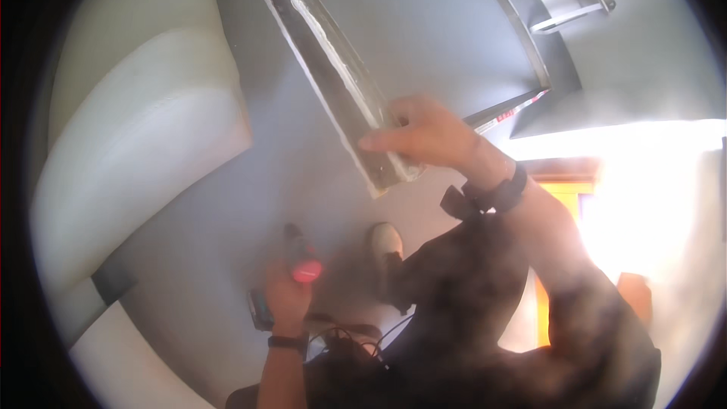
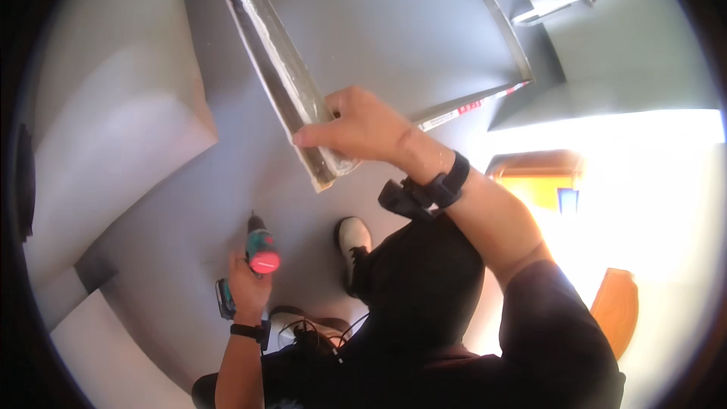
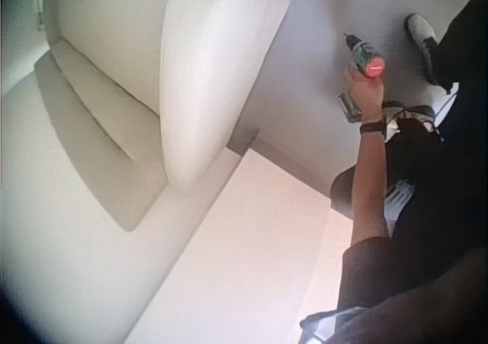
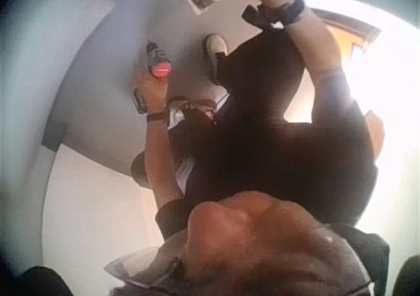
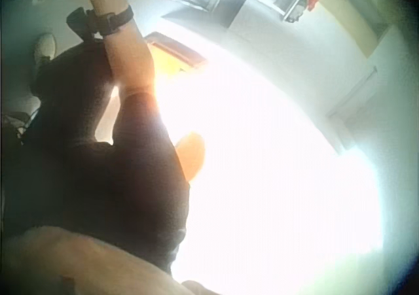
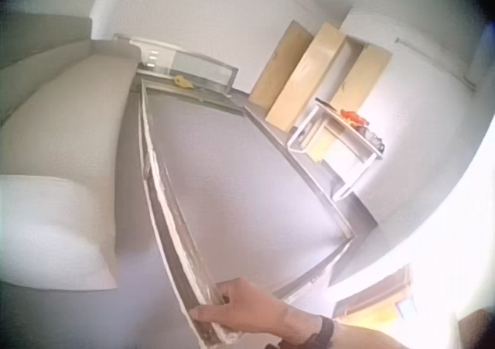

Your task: The person picks up a power drill and uses it to drive screws into a pre-drilled board, securing it to a wall or frame. They handle the drill, screws, and the board throughout the process.

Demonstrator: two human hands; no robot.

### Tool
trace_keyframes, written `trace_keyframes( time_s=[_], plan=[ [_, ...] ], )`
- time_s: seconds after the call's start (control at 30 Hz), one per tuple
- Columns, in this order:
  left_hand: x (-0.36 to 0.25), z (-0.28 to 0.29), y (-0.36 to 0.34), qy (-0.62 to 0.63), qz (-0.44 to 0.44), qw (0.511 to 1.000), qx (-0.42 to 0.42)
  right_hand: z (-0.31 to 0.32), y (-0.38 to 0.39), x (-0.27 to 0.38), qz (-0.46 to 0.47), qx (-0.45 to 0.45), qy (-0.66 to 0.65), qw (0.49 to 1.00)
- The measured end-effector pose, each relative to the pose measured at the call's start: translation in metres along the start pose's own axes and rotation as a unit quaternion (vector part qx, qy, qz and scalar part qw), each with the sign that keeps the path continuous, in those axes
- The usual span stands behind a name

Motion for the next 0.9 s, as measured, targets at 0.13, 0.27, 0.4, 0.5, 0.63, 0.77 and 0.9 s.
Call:
trace_keyframes(
  time_s=[0.13, 0.27, 0.4, 0.5, 0.63, 0.77, 0.9],
  plan=[
    [-0.045, 0.078, -0.021, 0.317, 0.088, 0.943, -0.053, 0.027, 0.010, -0.002, -0.021, -0.026, 0.026, 0.999],
    [-0.079, 0.138, -0.026, 0.484, 0.193, 0.852, -0.053, 0.027, 0.006, -0.015, -0.031, -0.020, 0.018, 0.999],
    [-0.090, 0.175, -0.025, 0.551, 0.164, 0.817, -0.029, 0.023, 0.014, 0.001, -0.038, -0.046, 0.008, 0.998],
    [-0.086, 0.180, -0.026, 0.551, 0.155, 0.820, -0.010, 0.022, 0.018, 0.008, -0.034, -0.064, 0.005, 0.997],
    [-0.091, 0.181, -0.026, 0.544, 0.163, 0.823, -0.021, 0.022, 0.018, 0.008, -0.029, -0.064, 0.010, 0.997],
    [-0.092, 0.174, -0.028, 0.567, 0.181, 0.803, -0.023, 0.020, 0.016, 0.006, -0.015, -0.061, -0.010, 0.998],
    [-0.089, 0.168, -0.031, 0.578, 0.179, 0.796, -0.028, 0.018, 0.013, 0.000, -0.009, -0.047, -0.003, 0.999]
  ],
)
Point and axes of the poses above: each hand's wrist, its own y-axis away from the middle knuckle, its own z-axis out of the back of the hand, x = y × z, the point moved 6 cm from there along -y, towards the middle knuckle, and after that the axes turned 13 degrees about -x, right-handed, at the moved point
